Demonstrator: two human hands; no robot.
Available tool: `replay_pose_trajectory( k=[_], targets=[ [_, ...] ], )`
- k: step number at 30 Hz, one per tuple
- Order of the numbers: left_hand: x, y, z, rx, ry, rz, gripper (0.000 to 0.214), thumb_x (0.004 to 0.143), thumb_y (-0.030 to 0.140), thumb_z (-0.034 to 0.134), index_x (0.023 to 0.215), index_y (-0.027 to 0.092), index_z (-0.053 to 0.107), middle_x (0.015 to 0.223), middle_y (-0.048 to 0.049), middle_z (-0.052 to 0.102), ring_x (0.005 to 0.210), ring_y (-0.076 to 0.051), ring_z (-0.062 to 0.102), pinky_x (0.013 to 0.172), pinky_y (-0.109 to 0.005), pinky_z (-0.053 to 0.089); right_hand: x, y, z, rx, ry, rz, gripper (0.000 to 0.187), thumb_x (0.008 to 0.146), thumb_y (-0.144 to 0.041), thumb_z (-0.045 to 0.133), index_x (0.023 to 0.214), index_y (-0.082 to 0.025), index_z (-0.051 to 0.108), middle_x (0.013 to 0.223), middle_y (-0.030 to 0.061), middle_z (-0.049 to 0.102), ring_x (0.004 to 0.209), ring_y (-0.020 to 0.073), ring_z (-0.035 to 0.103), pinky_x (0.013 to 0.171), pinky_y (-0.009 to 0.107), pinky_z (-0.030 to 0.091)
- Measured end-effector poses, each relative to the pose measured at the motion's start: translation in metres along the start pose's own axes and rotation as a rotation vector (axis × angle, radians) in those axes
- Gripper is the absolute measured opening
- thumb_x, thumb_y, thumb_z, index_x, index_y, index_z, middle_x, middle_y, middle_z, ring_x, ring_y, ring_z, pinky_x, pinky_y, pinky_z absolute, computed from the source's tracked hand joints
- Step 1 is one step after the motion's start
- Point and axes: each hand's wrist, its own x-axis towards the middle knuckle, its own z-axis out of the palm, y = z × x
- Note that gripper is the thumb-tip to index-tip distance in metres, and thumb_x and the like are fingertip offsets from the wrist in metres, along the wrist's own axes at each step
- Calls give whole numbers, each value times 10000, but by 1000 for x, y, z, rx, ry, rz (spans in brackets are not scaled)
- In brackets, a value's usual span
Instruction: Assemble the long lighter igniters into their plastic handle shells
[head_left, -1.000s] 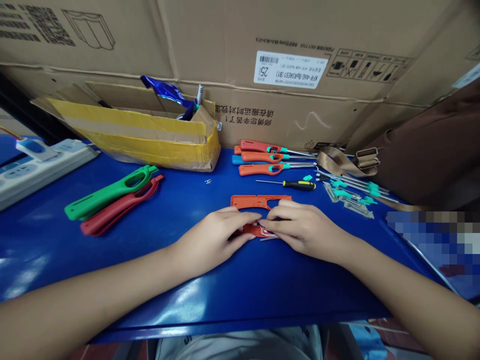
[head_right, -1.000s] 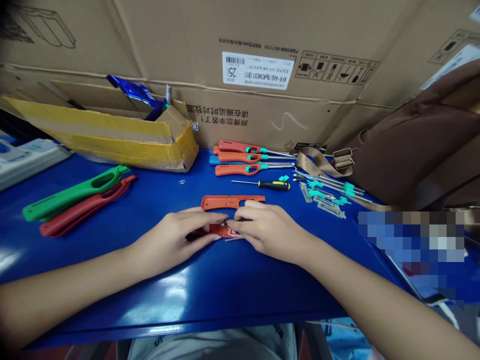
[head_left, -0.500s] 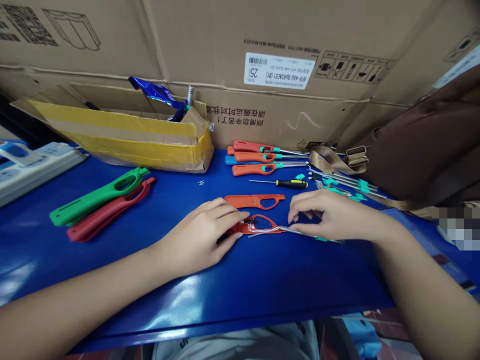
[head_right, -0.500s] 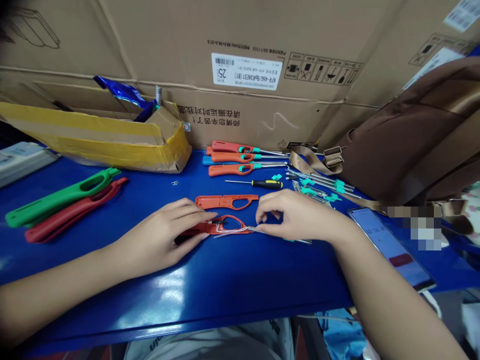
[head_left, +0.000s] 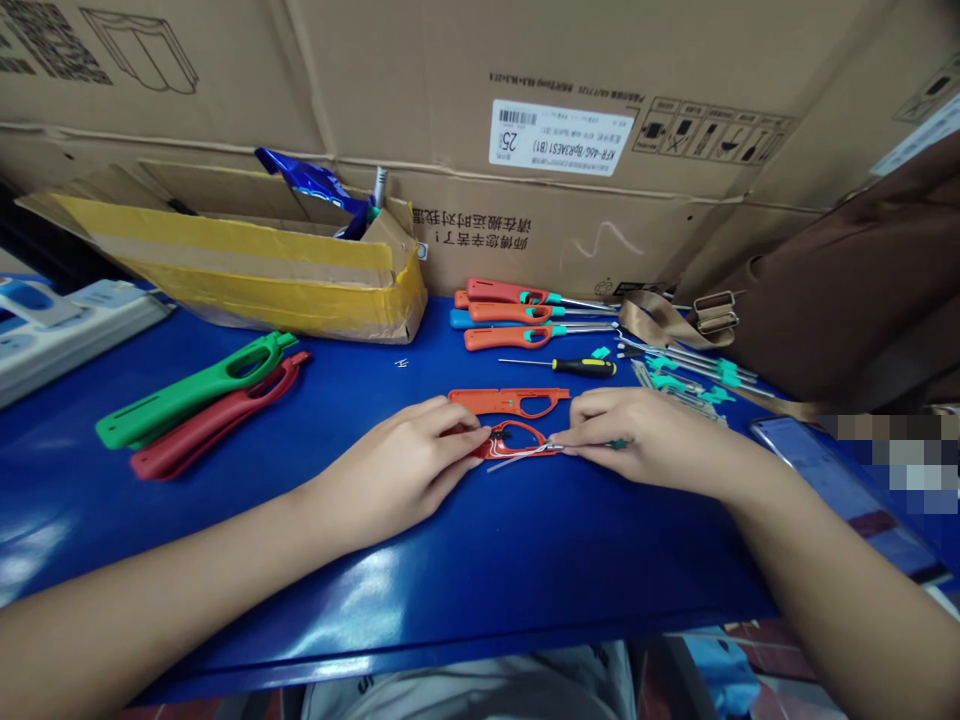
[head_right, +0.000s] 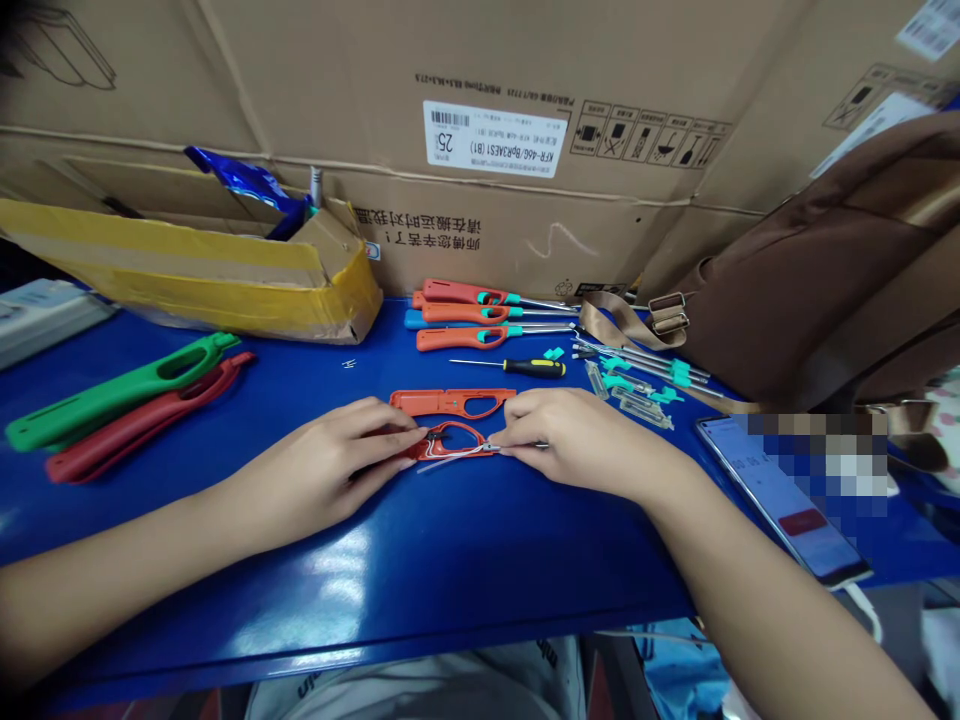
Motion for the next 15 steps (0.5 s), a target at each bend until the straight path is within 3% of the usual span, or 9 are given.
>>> replay_pose_trajectory(
  k=[15],
  targets=[
    [2, 2, -1, -25, 33, -15, 273, 1033, 220, 516, 1212, 153, 711, 1159, -107, 704, 1007, -234, 653, 887, -389, 574, 0, -15, -3, -138, -71, 25, 264, 1010, -168, 535, 926, -189, 785, 863, 42, 688, 757, 158, 625, 653, 273, 397]
  ],
)
